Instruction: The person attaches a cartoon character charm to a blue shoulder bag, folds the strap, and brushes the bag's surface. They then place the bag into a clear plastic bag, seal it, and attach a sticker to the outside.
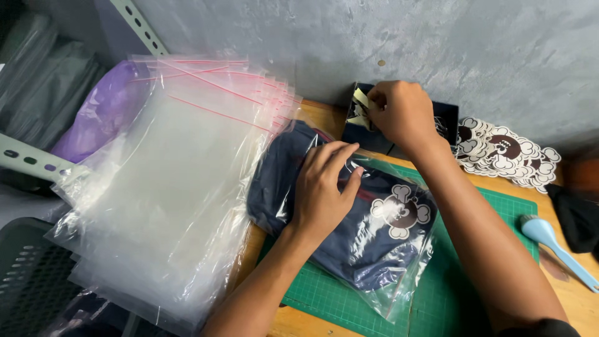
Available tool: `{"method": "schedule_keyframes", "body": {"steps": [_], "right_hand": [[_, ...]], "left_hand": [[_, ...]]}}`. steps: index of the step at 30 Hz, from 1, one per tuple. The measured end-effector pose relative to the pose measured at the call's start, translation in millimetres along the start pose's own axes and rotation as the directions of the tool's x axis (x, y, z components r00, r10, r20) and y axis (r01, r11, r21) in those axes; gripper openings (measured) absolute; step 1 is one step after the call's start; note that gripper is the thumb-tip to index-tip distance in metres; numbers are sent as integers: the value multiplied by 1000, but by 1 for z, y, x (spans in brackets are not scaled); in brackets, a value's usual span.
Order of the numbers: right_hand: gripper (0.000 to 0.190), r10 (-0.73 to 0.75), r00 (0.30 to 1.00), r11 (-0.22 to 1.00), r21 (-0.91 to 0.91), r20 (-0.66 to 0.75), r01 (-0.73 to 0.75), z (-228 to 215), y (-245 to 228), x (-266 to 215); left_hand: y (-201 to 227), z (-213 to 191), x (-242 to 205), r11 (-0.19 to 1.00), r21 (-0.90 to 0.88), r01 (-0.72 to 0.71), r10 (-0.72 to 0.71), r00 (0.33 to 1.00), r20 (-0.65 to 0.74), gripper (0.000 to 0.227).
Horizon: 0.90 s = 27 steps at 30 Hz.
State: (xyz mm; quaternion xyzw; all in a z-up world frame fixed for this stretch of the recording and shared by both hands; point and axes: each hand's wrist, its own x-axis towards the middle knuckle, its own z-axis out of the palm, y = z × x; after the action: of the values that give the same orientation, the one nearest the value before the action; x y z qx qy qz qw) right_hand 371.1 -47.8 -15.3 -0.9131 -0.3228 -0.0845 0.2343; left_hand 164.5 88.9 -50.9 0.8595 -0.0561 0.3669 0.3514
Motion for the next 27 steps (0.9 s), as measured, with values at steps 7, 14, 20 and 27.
{"method": "schedule_keyframes", "body": {"steps": [7,14,20,27], "right_hand": [[24,14,1000,998,-67,22,-13,2,2,3],[28,64,998,998,-5,26,-64,0,-9,-5],[23,134,983,948,305,-123,-91,-10,-2,2],[14,279,929,300,896,245,-327,-84,-76,-93]], "left_hand": [[3,-1,0,1000,6,-19,19,1000,-8,39],[-1,2,-3,999,18,-32,32,999,-9,38],[3,-2,-2,999,31,-3,5,998,-62,38],[43,-35,16,933,-338,121,-186,968,-169,29]]}}
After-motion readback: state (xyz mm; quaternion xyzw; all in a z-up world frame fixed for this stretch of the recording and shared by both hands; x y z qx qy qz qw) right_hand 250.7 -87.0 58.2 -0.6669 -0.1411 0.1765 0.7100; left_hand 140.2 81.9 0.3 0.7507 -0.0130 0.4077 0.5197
